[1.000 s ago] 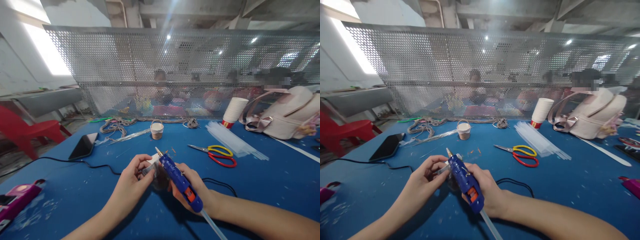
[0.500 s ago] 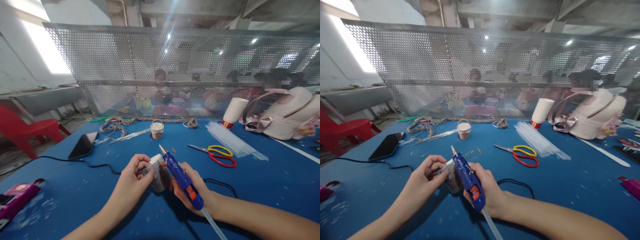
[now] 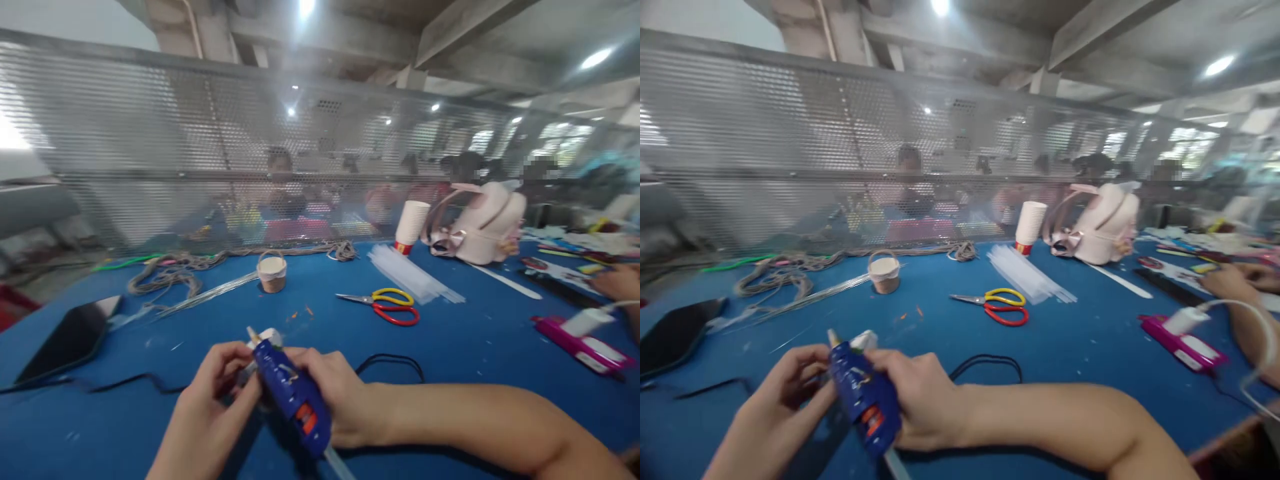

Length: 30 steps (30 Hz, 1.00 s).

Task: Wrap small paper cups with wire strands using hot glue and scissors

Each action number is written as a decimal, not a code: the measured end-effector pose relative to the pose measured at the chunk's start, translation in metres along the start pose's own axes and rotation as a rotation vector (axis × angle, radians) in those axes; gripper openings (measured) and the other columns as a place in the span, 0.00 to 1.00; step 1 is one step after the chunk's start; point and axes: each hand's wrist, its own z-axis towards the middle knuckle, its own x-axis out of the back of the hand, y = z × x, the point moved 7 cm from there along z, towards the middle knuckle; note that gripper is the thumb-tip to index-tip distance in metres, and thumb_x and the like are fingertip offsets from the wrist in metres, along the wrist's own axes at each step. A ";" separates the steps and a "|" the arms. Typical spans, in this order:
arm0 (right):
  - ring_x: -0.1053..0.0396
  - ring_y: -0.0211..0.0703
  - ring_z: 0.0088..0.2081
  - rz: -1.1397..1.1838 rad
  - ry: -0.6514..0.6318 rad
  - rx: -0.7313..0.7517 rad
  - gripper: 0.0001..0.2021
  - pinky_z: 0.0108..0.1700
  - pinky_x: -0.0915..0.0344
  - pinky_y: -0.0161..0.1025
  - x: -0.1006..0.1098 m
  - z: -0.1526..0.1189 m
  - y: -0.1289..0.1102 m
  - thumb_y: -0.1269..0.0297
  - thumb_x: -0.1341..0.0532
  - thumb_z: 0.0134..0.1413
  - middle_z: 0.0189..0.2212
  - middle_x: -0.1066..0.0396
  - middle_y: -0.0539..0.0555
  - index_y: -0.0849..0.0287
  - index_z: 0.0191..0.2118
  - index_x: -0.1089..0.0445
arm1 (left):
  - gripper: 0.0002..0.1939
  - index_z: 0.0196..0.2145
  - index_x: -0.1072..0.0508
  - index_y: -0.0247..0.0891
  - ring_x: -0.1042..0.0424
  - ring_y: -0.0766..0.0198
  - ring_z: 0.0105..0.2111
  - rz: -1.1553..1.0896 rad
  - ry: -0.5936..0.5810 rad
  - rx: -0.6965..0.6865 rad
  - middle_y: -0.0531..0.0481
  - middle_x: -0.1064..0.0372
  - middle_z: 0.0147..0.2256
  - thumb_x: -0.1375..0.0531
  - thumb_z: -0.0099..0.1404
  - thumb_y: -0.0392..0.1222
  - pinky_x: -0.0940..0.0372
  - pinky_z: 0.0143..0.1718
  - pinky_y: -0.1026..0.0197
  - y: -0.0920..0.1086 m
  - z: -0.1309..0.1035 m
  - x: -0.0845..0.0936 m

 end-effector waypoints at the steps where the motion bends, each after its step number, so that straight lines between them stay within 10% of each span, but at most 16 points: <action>1: 0.28 0.51 0.48 -0.065 -0.010 0.029 0.22 0.45 0.31 0.41 -0.003 0.000 0.001 0.57 0.41 0.50 0.52 0.32 0.67 0.58 0.49 0.47 | 0.13 0.34 0.34 0.43 0.26 0.59 0.28 0.028 0.000 -0.018 0.52 0.26 0.29 0.37 0.52 0.48 0.31 0.29 0.62 -0.003 0.000 0.000; 16: 0.32 0.59 0.53 -0.251 0.045 0.167 0.21 0.45 0.29 0.47 -0.003 -0.001 -0.008 0.57 0.43 0.56 0.55 0.37 0.75 0.62 0.50 0.47 | 0.17 0.30 0.38 0.44 0.26 0.58 0.26 -0.085 0.158 0.064 0.55 0.28 0.25 0.35 0.44 0.44 0.32 0.25 0.62 0.001 0.001 0.004; 20: 0.33 0.54 0.54 0.077 0.065 -0.010 0.21 0.50 0.33 0.47 0.004 0.000 -0.003 0.63 0.40 0.50 0.56 0.36 0.69 0.58 0.49 0.45 | 0.14 0.29 0.40 0.43 0.30 0.65 0.22 -0.127 0.171 -0.007 0.57 0.32 0.23 0.37 0.49 0.44 0.34 0.24 0.65 0.016 -0.002 0.001; 25: 0.33 0.37 0.23 0.489 0.106 -0.466 0.15 0.28 0.34 0.35 0.009 0.000 0.012 0.67 0.43 0.46 0.28 0.31 0.48 0.56 0.43 0.43 | 0.11 0.32 0.41 0.43 0.29 0.67 0.25 -0.174 0.110 -0.030 0.57 0.31 0.26 0.39 0.56 0.41 0.35 0.27 0.67 0.014 -0.003 -0.002; 30: 0.40 0.35 0.21 0.616 0.084 -0.697 0.07 0.29 0.42 0.34 0.010 -0.001 0.016 0.65 0.46 0.45 0.16 0.36 0.46 0.59 0.31 0.34 | 0.10 0.32 0.41 0.42 0.33 0.68 0.24 -0.170 0.092 -0.016 0.56 0.32 0.26 0.40 0.57 0.42 0.38 0.26 0.67 0.012 -0.002 -0.003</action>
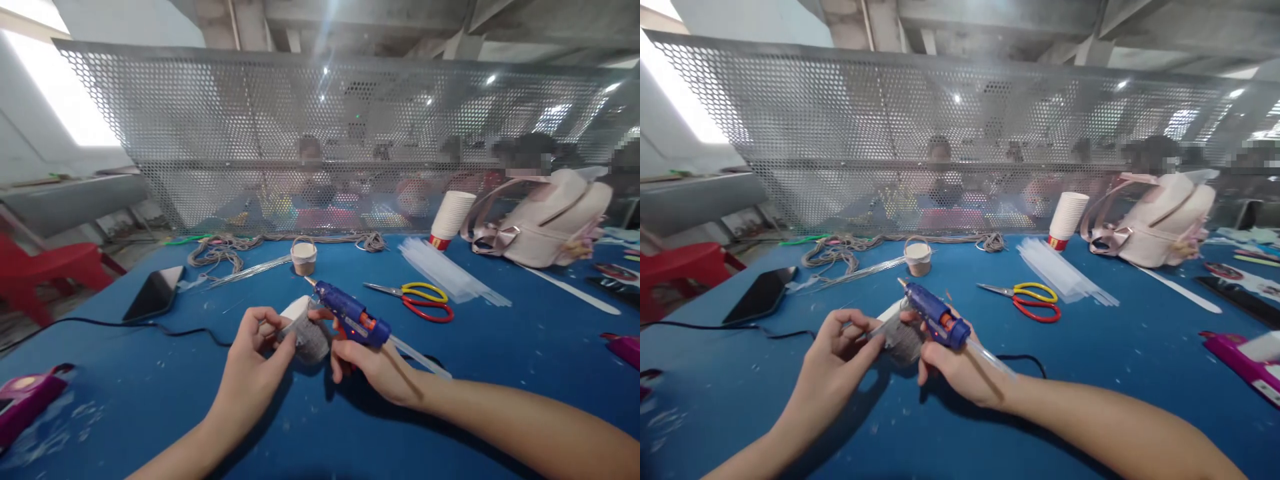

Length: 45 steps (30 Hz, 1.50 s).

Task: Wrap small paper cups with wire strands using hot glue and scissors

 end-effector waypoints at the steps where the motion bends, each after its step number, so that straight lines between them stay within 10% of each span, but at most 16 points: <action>1: 0.42 0.35 0.21 0.030 0.000 -0.019 0.07 0.28 0.44 0.34 0.000 0.001 0.001 0.64 0.47 0.45 0.15 0.36 0.46 0.60 0.29 0.33 | 0.10 0.32 0.41 0.42 0.33 0.68 0.24 -0.002 -0.005 0.009 0.56 0.32 0.26 0.40 0.57 0.42 0.38 0.27 0.66 0.000 0.000 0.000; 9: 0.47 0.33 0.15 0.382 0.033 -0.039 0.08 0.22 0.51 0.34 0.002 0.007 0.007 0.65 0.45 0.41 0.13 0.33 0.46 0.59 0.31 0.36 | 0.11 0.33 0.41 0.41 0.34 0.67 0.25 -0.107 -0.048 0.113 0.56 0.32 0.26 0.40 0.57 0.42 0.38 0.28 0.65 -0.005 0.001 -0.001; 18: 0.43 0.28 0.14 0.580 0.106 0.010 0.07 0.19 0.49 0.32 0.020 0.010 0.004 0.71 0.43 0.40 0.34 0.25 0.52 0.58 0.31 0.37 | 0.08 0.32 0.38 0.41 0.36 0.68 0.24 -0.181 -0.027 0.170 0.58 0.34 0.24 0.40 0.57 0.41 0.38 0.27 0.66 -0.007 0.004 0.002; 45: 0.43 0.34 0.20 0.039 0.012 -0.017 0.15 0.24 0.46 0.33 0.020 -0.006 0.006 0.52 0.42 0.53 0.19 0.38 0.46 0.60 0.36 0.35 | 0.13 0.33 0.29 0.37 0.32 0.66 0.21 0.000 0.059 0.258 0.54 0.30 0.27 0.38 0.48 0.43 0.33 0.22 0.62 -0.010 0.026 0.025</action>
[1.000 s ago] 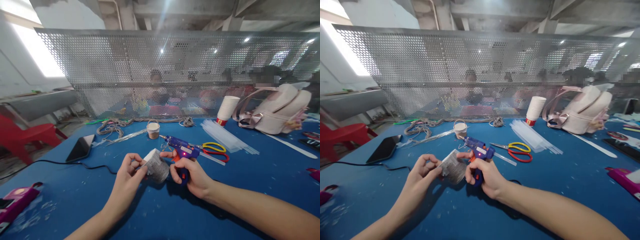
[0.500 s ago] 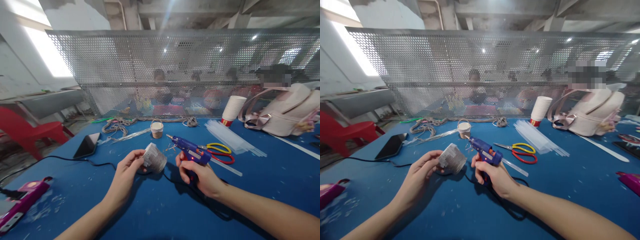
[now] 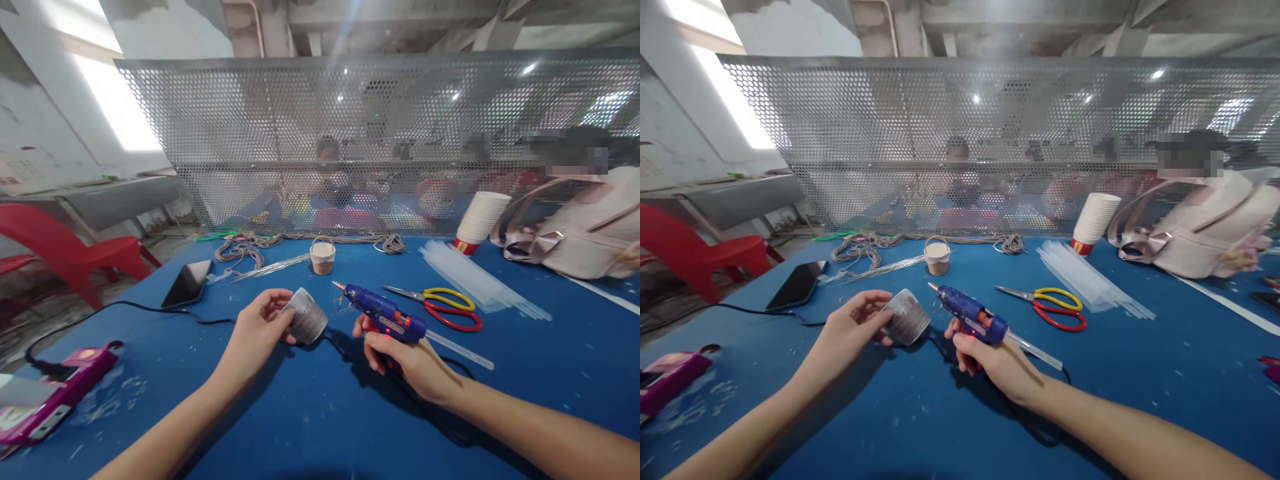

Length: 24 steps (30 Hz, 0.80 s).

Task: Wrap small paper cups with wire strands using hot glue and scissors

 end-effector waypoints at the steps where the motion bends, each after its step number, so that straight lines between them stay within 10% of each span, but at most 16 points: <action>1: 0.42 0.34 0.20 -0.001 0.009 -0.002 0.15 0.24 0.46 0.33 0.001 0.001 0.001 0.52 0.41 0.53 0.19 0.38 0.46 0.61 0.36 0.35 | 0.13 0.33 0.28 0.37 0.32 0.65 0.22 0.016 -0.007 -0.005 0.53 0.30 0.28 0.38 0.48 0.44 0.34 0.21 0.63 0.000 0.000 -0.001; 24: 0.50 0.30 0.14 0.102 -0.135 -0.160 0.15 0.20 0.53 0.31 -0.015 0.000 0.017 0.54 0.40 0.51 0.10 0.46 0.42 0.60 0.23 0.36 | 0.09 0.29 0.26 0.36 0.34 0.67 0.23 -0.212 -0.154 0.084 0.52 0.29 0.26 0.35 0.51 0.44 0.35 0.28 0.63 -0.008 -0.006 -0.013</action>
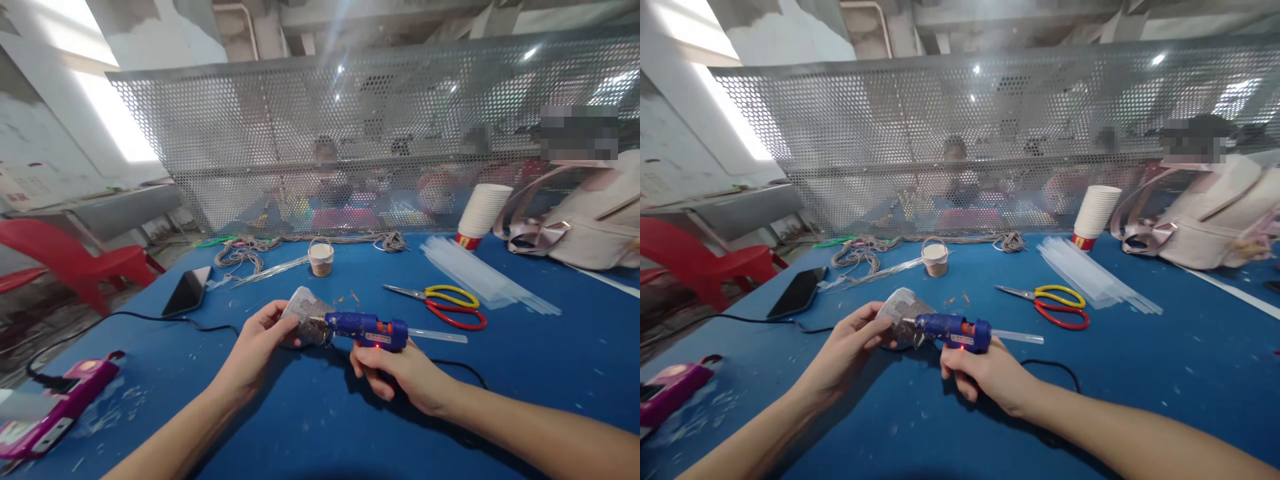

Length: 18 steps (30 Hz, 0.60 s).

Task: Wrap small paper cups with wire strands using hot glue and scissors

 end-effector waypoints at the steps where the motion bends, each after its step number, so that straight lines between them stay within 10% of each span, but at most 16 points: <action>1: 0.50 0.30 0.14 0.007 -0.002 0.009 0.15 0.21 0.53 0.31 0.000 0.000 0.000 0.53 0.41 0.51 0.10 0.46 0.42 0.60 0.23 0.36 | 0.09 0.28 0.26 0.36 0.33 0.67 0.23 0.000 0.002 0.001 0.52 0.29 0.26 0.35 0.51 0.43 0.35 0.28 0.63 -0.001 0.000 0.000; 18: 0.38 0.38 0.27 -0.316 0.346 0.260 0.08 0.32 0.39 0.36 0.007 -0.003 -0.034 0.59 0.39 0.52 0.26 0.34 0.48 0.58 0.34 0.34 | 0.09 0.24 0.29 0.37 0.36 0.66 0.24 0.284 0.007 -0.148 0.56 0.34 0.22 0.36 0.52 0.45 0.41 0.26 0.65 0.000 -0.004 -0.010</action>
